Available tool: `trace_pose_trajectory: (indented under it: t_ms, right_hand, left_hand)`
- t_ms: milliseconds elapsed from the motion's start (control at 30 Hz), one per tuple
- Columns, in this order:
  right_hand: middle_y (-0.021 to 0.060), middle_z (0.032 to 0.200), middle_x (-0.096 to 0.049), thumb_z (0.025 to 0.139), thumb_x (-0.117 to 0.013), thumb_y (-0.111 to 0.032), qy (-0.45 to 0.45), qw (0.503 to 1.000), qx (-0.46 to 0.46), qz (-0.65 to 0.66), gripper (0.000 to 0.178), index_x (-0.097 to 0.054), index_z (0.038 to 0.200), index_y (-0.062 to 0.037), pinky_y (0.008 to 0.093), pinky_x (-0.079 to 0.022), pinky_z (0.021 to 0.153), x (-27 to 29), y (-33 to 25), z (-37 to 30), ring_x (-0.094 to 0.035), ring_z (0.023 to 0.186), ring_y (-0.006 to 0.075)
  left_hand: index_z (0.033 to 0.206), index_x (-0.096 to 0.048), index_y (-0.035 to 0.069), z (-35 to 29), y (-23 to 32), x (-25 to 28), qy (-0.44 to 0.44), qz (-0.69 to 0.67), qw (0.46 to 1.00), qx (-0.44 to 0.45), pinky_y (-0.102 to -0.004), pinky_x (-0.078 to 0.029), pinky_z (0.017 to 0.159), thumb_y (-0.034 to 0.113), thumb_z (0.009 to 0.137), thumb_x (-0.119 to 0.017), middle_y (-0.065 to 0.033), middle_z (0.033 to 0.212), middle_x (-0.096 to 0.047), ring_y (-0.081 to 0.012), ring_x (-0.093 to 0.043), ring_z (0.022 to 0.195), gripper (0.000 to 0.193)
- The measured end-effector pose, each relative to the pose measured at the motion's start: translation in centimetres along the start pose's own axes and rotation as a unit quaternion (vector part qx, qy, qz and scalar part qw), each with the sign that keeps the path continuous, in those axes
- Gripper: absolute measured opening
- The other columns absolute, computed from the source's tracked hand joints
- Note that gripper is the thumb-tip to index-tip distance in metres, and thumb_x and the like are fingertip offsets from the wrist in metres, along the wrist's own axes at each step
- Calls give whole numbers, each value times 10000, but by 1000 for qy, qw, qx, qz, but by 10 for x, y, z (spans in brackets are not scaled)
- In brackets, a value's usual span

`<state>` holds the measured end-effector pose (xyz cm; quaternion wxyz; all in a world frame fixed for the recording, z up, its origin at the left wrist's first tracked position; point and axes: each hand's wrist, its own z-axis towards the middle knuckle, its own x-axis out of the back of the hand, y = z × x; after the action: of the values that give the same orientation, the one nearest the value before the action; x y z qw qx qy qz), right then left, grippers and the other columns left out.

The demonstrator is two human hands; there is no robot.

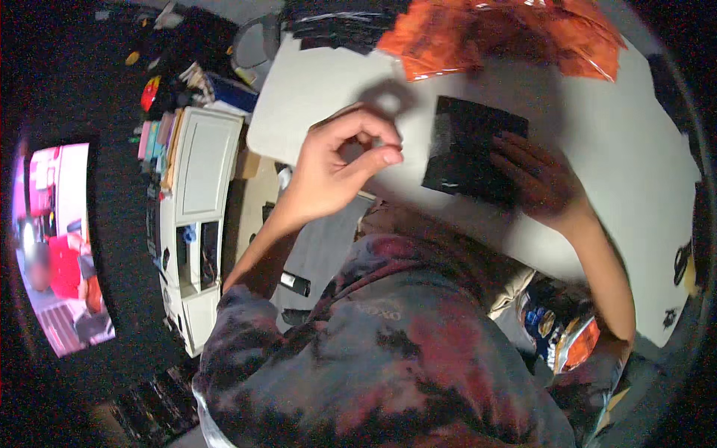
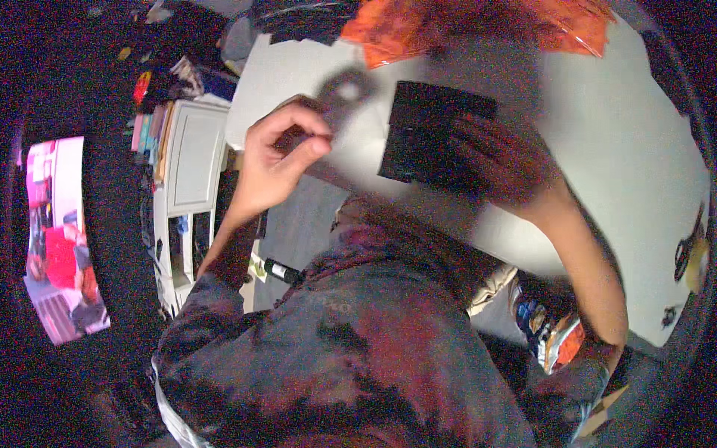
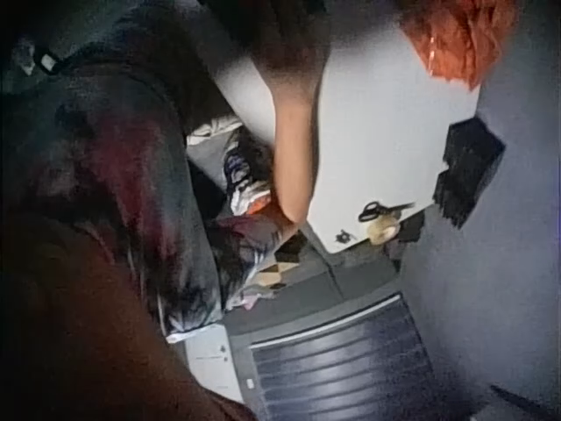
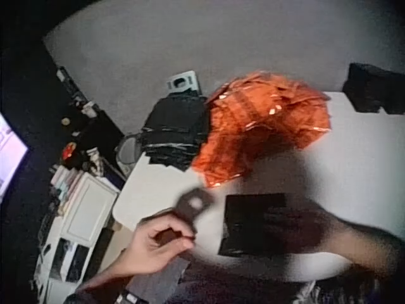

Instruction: Packing small orange objects into black plastic mailers and sealing them with tape.

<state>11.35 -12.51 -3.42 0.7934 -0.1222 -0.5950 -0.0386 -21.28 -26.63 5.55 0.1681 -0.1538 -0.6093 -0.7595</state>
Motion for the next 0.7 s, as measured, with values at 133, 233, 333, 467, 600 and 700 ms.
trace_pose_trajectory:
  t_ms: [133,233,333,467,600,700]
  right_hand:
    - [162,1422,-628,726,-718,-69,39,998,-17,44,582,-661,1305,-47,464,-534,1040,5,-4,6,-592,1336,345]
    - [203,1311,-679,802,-707,-47,66,983,-75,154,480,-676,1280,-39,478,-545,1018,-2,4,12,-641,1240,386]
    - [213,1240,-705,913,-647,-51,90,967,-107,213,349,-679,1259,-26,457,-546,1008,10,4,18,-671,1182,371]
    - [166,1191,-723,976,-598,-88,117,905,-174,371,284,-676,1238,-13,399,-525,1009,15,5,16,-678,1150,254]
    - [100,1123,-729,1017,-622,-193,85,850,-219,471,271,-678,1214,-15,368,-508,1020,27,-2,21,-662,1109,174]
    - [81,1113,-723,1025,-651,-215,44,834,-288,469,263,-680,1196,-17,340,-523,985,28,-7,27,-655,1084,151]
  left_hand:
    - [1049,-658,41,32,-10,-43,-61,-33,998,8,-278,-494,841,87,964,-733,-19,1056,-685,-120,-626,982,123]
    - [1061,-651,30,42,-21,-62,-74,-84,994,9,-281,-496,889,77,980,-709,-32,1103,-675,-123,-624,1020,110]
    - [1059,-645,17,44,-28,-73,-70,-76,993,65,-283,-495,921,69,999,-681,-40,1094,-675,-126,-623,1037,87]
    - [1065,-635,1,45,-36,-81,-56,-128,988,59,-290,-497,933,60,1018,-647,-57,1083,-673,-128,-627,1033,76]
    - [1076,-638,-3,46,-38,-81,-62,-88,993,57,-290,-499,925,63,1021,-644,-60,1081,-677,-133,-635,1036,86]
    - [1090,-653,4,49,-40,-84,-52,-60,996,41,-310,-509,916,75,1001,-670,-82,1093,-688,-161,-654,1020,115]
